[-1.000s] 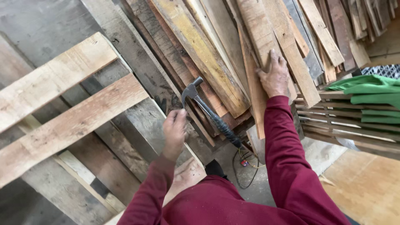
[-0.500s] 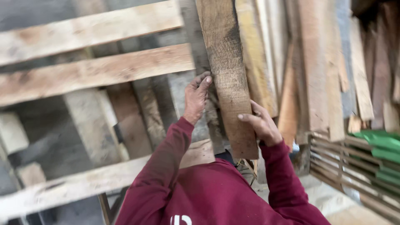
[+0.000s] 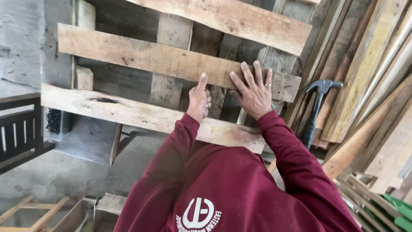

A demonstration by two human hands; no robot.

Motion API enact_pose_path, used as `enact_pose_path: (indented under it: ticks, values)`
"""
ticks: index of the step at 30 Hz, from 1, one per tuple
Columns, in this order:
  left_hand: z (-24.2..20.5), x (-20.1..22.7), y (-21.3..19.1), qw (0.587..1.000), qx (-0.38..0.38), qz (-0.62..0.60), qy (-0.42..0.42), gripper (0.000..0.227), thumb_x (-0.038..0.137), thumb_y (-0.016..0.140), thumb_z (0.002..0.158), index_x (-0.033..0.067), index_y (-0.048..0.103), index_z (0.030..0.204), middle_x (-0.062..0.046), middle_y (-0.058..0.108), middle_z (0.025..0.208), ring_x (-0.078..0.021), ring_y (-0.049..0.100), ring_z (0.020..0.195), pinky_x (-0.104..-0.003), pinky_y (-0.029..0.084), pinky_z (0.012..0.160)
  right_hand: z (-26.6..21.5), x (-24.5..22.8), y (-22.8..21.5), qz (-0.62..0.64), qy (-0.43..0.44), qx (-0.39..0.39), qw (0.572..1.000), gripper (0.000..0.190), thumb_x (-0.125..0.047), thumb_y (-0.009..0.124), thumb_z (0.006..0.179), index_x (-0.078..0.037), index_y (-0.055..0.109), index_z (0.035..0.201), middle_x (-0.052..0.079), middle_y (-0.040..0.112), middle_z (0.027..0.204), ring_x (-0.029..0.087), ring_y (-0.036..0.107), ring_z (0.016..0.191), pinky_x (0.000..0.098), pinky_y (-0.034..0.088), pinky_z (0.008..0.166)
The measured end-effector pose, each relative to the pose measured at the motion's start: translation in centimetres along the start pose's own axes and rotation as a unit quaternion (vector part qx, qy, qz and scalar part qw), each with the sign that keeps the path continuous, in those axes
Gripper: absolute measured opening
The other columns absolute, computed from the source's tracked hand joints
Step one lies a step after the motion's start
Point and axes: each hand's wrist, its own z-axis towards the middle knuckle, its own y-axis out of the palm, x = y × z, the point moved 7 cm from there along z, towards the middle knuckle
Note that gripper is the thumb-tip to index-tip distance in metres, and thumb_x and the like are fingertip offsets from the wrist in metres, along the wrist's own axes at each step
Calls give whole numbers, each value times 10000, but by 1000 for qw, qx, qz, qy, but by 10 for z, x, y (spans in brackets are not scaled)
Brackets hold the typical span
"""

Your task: The person assembles a wooden pallet by hammering nails into wooden slats. They pick nails from a container, position them on the wood, and use a hammer to drive them in, securing the slats to the pallet frame.

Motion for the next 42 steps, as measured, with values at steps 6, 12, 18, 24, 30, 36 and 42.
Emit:
enact_pose_path:
  ticks: [6, 12, 18, 24, 30, 36, 42]
  values:
    - [-10, 3, 8, 994, -97, -49, -9, 399, 477, 728, 928, 201, 482, 780, 89, 305, 552, -52, 292, 412, -233, 225, 353, -30, 47, 0, 87, 121, 102, 984, 449, -273, 710, 1050, -172, 596, 1472, 142, 394, 1655, 411, 321, 1566, 579, 211, 1288]
    - [4, 19, 1, 985, -148, -79, 41, 226, 348, 720, 958, 205, 567, 872, 54, 408, 597, -77, 368, 450, -241, 268, 372, -134, 132, 15, 299, 423, 321, 793, 442, -94, 710, 995, 1, 586, 1408, 166, 596, 1351, 252, 573, 1246, 359, 470, 1098]
    - [18, 42, 6, 990, -103, -44, 84, 252, 308, 706, 1026, 185, 554, 868, 54, 412, 602, -83, 394, 459, -262, 284, 363, -140, 143, 54, 485, 465, 369, 642, 395, -142, 708, 994, 83, 630, 1309, 82, 722, 1161, 137, 658, 1043, 275, 536, 959]
    - [34, 53, 16, 990, -98, -67, 74, 338, 342, 708, 1018, 197, 489, 806, 33, 439, 597, -94, 399, 451, -252, 283, 371, -119, 139, 50, 385, 449, 393, 704, 330, -190, 646, 1056, 27, 660, 1304, 64, 704, 1158, 134, 632, 1079, 277, 516, 976]
    - [24, 30, 22, 989, -123, -24, 80, 254, 371, 688, 998, 197, 554, 871, 48, 416, 591, -83, 382, 450, -248, 275, 374, -119, 124, 39, 341, 443, 359, 747, 285, -189, 583, 1100, -20, 675, 1310, 50, 621, 1108, 146, 595, 1049, 277, 502, 955]
    - [22, 26, 23, 986, -126, -55, 94, 273, 412, 679, 1003, 221, 507, 912, 38, 408, 609, -89, 394, 484, -246, 294, 408, -118, 131, 38, 357, 409, 361, 758, 259, -195, 594, 1094, -11, 683, 1253, 54, 624, 1171, 149, 598, 1093, 274, 491, 974]
    - [16, 14, 32, 987, -94, -50, 121, 272, 415, 667, 1014, 215, 505, 928, 37, 420, 640, -93, 411, 506, -244, 294, 414, -122, 139, 47, 414, 410, 366, 726, 236, -180, 613, 1085, -5, 680, 1229, 50, 615, 1155, 134, 585, 1066, 270, 492, 959]
